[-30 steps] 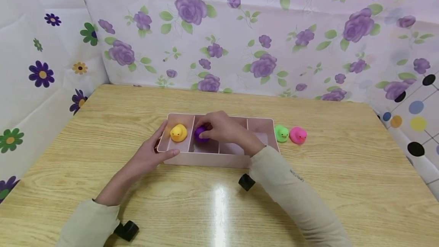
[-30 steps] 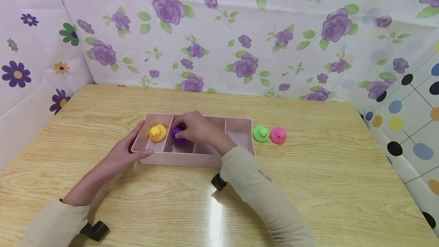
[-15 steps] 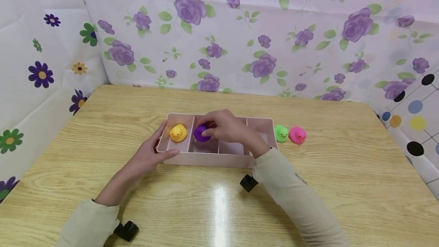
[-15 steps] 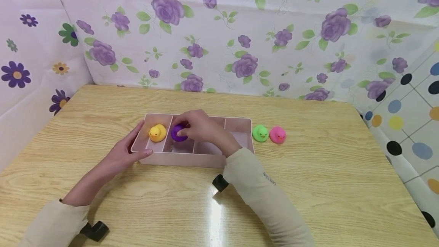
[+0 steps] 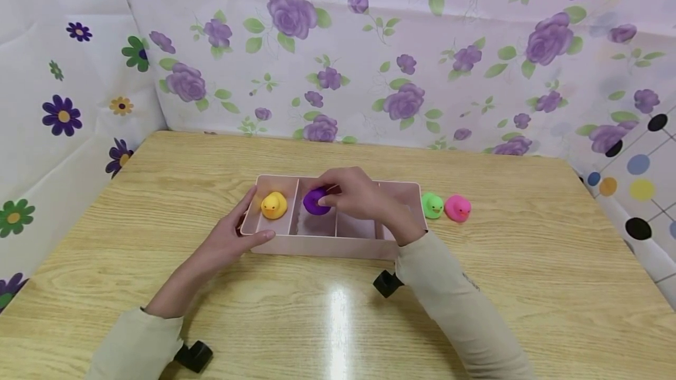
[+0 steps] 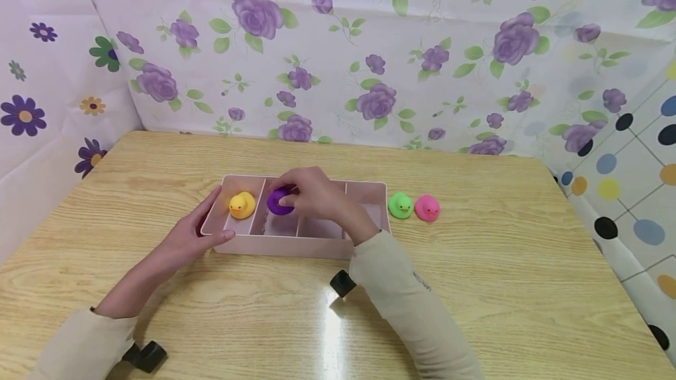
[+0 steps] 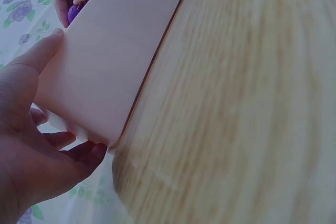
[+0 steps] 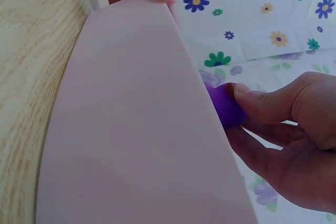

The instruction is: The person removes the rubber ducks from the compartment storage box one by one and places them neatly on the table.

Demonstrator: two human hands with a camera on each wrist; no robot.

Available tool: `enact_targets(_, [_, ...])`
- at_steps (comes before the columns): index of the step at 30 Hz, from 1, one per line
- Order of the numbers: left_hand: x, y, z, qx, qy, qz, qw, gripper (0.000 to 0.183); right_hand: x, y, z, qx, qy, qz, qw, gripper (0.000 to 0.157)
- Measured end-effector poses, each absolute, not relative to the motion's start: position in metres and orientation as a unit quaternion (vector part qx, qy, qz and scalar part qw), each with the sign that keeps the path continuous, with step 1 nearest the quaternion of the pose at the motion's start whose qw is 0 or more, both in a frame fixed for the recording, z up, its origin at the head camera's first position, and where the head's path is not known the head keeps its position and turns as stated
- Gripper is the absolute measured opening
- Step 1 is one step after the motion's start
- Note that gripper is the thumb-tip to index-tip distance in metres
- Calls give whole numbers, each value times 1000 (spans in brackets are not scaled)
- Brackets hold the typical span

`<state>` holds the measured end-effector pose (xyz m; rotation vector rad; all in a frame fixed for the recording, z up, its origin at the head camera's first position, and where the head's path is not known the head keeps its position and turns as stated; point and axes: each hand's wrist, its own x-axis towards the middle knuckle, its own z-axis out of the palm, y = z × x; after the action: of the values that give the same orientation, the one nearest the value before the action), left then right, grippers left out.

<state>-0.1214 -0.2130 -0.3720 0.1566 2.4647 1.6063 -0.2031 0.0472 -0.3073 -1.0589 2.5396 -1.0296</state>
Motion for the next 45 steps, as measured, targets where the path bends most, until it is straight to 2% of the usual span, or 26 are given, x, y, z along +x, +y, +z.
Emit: enact_targets(45, [-122,-214,-375,57,830,547,97,99,-194,98,-305,-370,847,-375,70,26])
